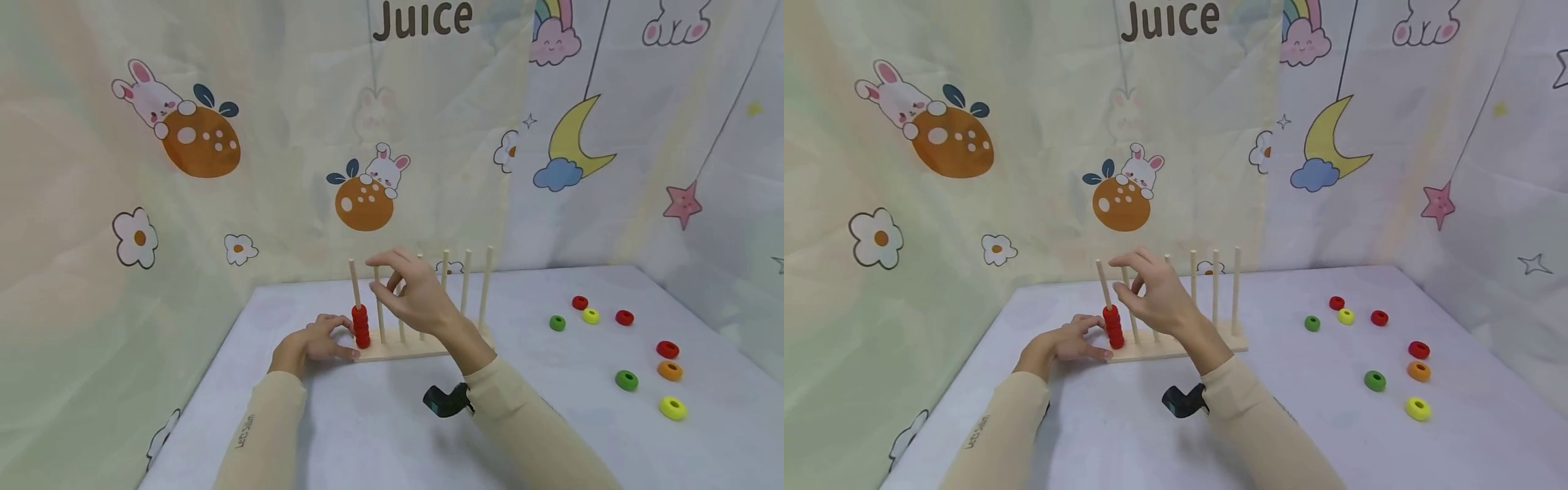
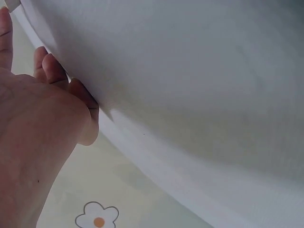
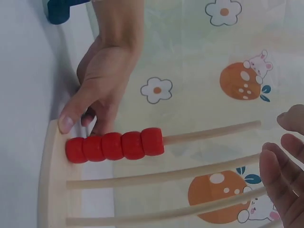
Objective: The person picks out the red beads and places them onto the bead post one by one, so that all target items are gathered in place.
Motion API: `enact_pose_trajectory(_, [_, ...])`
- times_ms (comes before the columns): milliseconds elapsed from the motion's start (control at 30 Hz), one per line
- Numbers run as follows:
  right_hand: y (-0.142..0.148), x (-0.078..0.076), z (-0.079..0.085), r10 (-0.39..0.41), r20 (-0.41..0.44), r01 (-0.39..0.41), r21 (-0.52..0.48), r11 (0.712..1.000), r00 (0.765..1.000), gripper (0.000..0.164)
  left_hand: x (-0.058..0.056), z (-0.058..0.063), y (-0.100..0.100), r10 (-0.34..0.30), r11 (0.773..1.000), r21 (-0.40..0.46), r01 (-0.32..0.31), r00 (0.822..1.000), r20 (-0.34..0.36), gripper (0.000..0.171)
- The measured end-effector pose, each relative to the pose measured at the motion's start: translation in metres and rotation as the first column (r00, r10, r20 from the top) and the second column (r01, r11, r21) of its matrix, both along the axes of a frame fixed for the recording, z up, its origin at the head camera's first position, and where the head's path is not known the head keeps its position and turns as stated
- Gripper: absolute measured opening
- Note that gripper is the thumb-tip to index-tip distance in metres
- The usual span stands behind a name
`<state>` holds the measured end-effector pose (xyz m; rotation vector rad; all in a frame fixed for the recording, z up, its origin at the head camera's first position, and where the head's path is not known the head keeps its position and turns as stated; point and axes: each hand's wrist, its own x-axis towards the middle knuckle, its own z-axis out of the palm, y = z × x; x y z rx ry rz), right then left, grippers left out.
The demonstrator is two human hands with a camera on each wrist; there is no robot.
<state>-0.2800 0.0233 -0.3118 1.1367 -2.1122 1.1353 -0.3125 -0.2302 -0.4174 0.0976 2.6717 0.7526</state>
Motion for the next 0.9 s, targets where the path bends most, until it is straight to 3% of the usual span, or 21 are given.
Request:
enact_pose_trajectory(367, [0.023,0.007,-0.007,0.035,0.017,-0.036,0.041,0.999,0.999,0.033,0.002,0.004,-0.001,-0.007,1.000,0.029,0.007,1.000,0.002,0.047])
enact_pose_trajectory(733, [0.050,0.011,-0.020,0.069,0.013,-0.069,0.038,0.997,0.998,0.035,-0.014,-0.016,-0.005,0.025,0.999,0.032,-0.025,1.000,0.009,0.045])
enact_pose_trajectory(900, [0.063,0.011,-0.027,0.075,-0.013,-0.074,0.050,0.996,0.997,0.035,-0.008,-0.010,-0.003,0.006,0.999,0.032,-0.006,1.000,-0.002,0.044])
